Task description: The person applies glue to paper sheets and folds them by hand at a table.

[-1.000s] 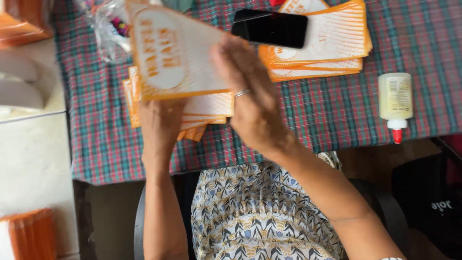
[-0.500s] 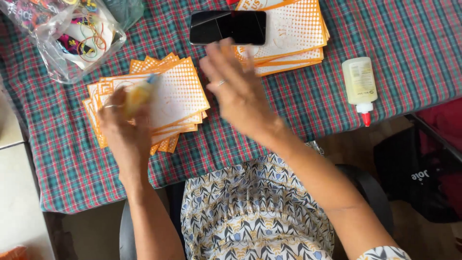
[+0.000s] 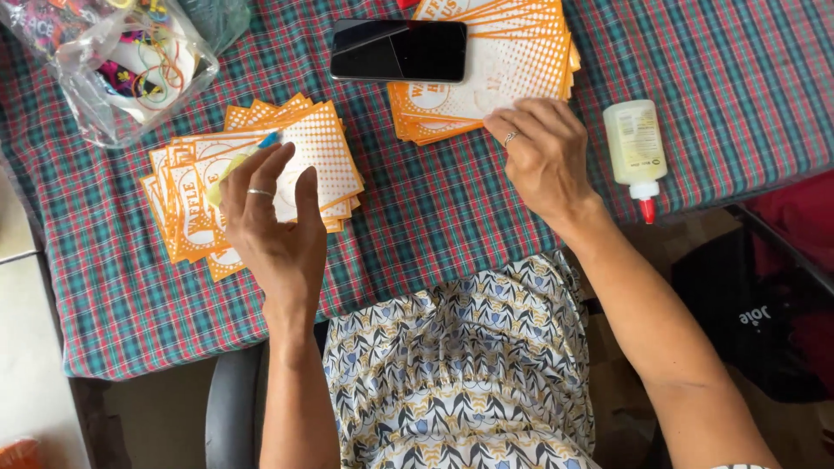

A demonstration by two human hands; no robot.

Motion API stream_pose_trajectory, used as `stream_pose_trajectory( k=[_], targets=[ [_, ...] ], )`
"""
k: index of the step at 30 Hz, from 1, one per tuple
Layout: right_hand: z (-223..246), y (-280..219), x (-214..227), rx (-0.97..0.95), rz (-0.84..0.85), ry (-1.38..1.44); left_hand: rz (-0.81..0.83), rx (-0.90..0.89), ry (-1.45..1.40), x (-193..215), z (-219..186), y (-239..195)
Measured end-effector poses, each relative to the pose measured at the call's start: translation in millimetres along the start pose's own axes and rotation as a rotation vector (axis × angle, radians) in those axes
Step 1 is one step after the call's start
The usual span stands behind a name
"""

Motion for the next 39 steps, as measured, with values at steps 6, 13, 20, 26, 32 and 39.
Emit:
stream_pose_trajectory(
  k=[6,13,20,26,32,39],
  targets=[
    [26.7,-47.5,16.0,-0.025,-0.086,0.196,-0.005,-0.043,-0.138,-7.8,-30.0,-0.6],
    [73.0,-63.1,62.2,0.075,0.008,0.386,0.361,-0.244,-0.245,-59.8,-56.5,-9.6],
    [28.5,-74.5,84.9,-0.274,0.087,0.629,0.605,-0.183,-0.228,-83.5,-44.0,-24.7],
    [3.8,-81.3,86.2,-0.475,0.129,0.619,0.595,-0.129,-0.237,-96.5,-28.9,-21.9],
    [15.3,-62.7,73.4,-0.280,0.177,0.625,0.619,-0.056,-0.293,-102.5,-24.6,-14.1],
    [25.5,-46.6,60.5,-0.281,0.343,0.633,0.117,-0.536,-0.341,-26.8,-106.9,-7.3]
  ],
)
Point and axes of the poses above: each hand's wrist, its own y-axis towards the middle knuckle, its own x-axis out of the back of the hand, z = x × y, the point moved 3 cm from there along y, towards the middle knuckle, and after that the axes turned 5 degrees about z, right-handed, at the moved point
